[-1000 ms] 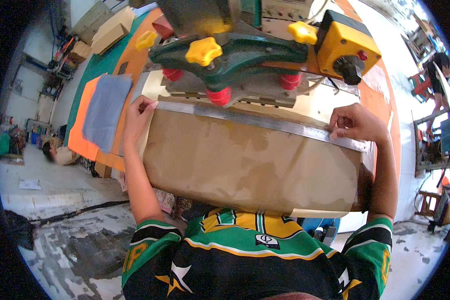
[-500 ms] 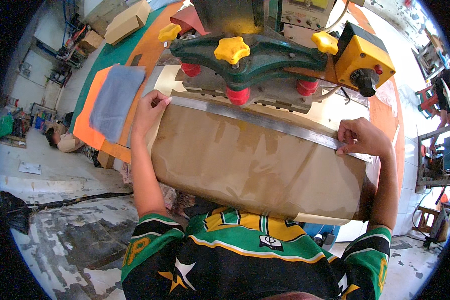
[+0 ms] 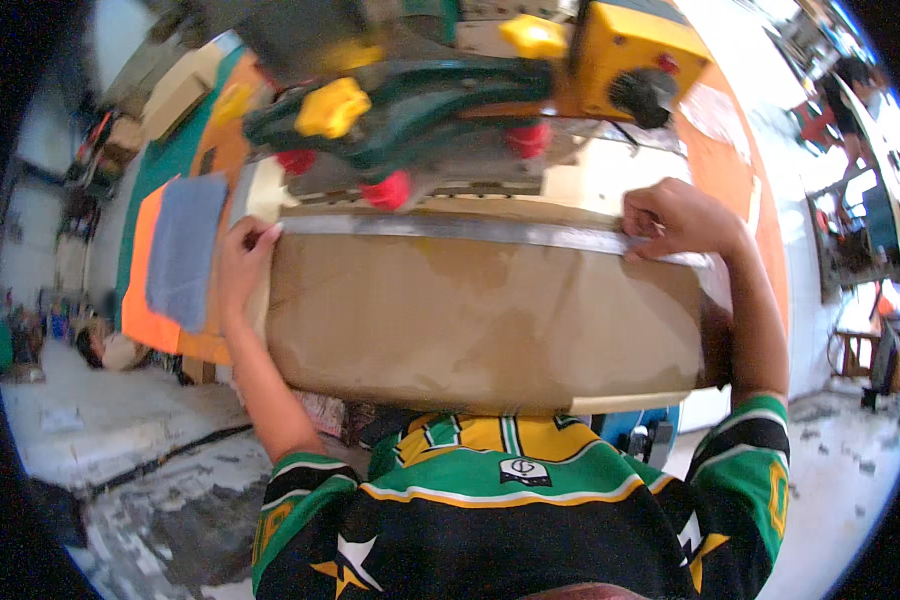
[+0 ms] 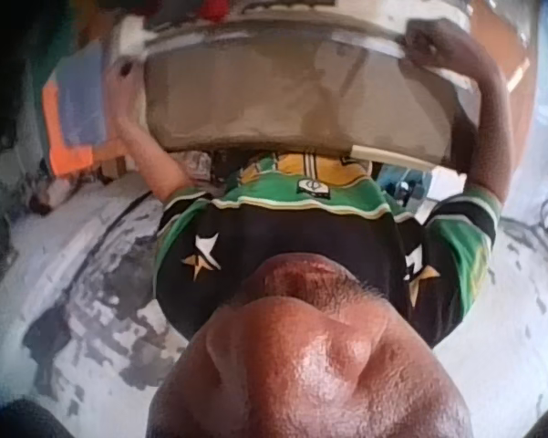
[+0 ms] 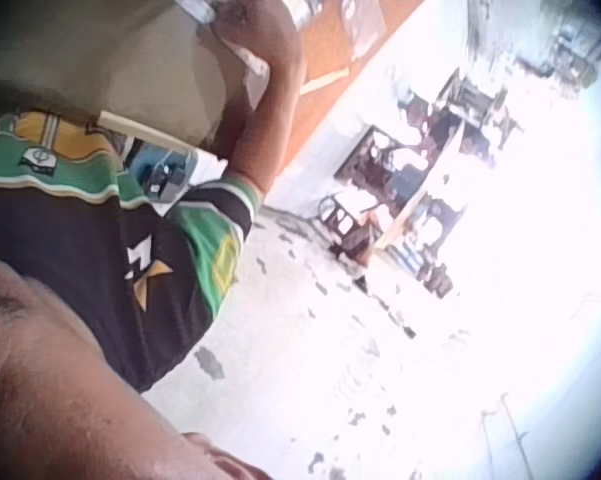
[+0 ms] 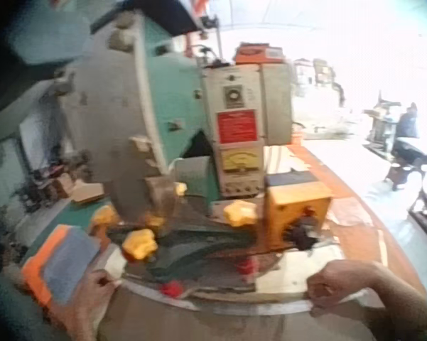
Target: The person aligns a thin metal strip and a piece of flexible material onto an industrial machine platform, then pulls down a lever to secure or process the items.
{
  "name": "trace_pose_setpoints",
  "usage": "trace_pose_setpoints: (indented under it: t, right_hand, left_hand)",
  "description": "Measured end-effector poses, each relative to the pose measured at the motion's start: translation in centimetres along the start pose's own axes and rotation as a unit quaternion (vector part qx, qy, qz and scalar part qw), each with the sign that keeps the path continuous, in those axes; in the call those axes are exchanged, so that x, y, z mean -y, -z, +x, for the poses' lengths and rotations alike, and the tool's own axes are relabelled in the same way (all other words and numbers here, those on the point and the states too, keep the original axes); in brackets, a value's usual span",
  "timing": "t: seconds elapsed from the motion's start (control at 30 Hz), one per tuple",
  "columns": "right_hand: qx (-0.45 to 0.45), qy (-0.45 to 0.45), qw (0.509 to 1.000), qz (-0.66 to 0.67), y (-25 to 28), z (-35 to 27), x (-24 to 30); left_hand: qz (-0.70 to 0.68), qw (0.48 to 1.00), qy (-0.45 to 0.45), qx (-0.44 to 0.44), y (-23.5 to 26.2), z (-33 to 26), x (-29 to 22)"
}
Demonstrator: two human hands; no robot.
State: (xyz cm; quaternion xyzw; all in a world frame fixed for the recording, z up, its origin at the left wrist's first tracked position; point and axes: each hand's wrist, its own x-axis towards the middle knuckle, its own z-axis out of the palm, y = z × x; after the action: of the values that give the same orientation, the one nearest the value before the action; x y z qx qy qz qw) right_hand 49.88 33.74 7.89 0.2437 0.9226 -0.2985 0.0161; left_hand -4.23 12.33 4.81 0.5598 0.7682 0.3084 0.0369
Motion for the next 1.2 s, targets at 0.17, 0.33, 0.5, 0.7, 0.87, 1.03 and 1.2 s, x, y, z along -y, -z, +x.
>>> trace_pose_setpoints:
  t: [0.17, 0.33, 0.5, 0.7, 0.87, 1.03, 1.2]
  right_hand:
    - [0.018, -0.011, 1.0, 0.0, 0.2, 0.3, 0.8]
    - [0.009, 0.018, 1.0, 0.019, 0.2, 0.1, 0.6]
    - [-0.001, -0.004, 1.0, 0.015, -0.1, -0.2, 0.2]
    - [-0.004, 0.004, 0.999, 0.034, 0.0, -0.1, 0.3]
    - [-0.006, 0.026, 0.999, 0.028, 0.0, -0.1, -0.1]
    - [-0.038, 0.01, 0.998, 0.043, 0.8, -0.3, 0.1]
    - [-0.211, -0.013, 0.977, -0.006, 0.8, -0.5, -4.7]
  left_hand:
    - [-0.046, 0.999, -0.003, 0.009, -0.3, 0.6, 3.3]
    - [-0.071, 0.996, -0.003, 0.045, -0.7, 1.4, 5.4]
    - [-0.077, 0.996, -0.006, 0.049, -0.7, 1.3, 5.2]
    - [-0.069, 0.996, 0.004, 0.062, -0.2, 1.3, 4.8]
    - [-0.062, 0.997, 0.012, 0.053, -0.3, 1.4, 5.0]
    - [-0.047, 0.998, -0.001, 0.052, -0.2, 1.5, 5.3]
    - [-0.05, 0.997, -0.02, 0.054, -0.4, 1.5, 5.7]
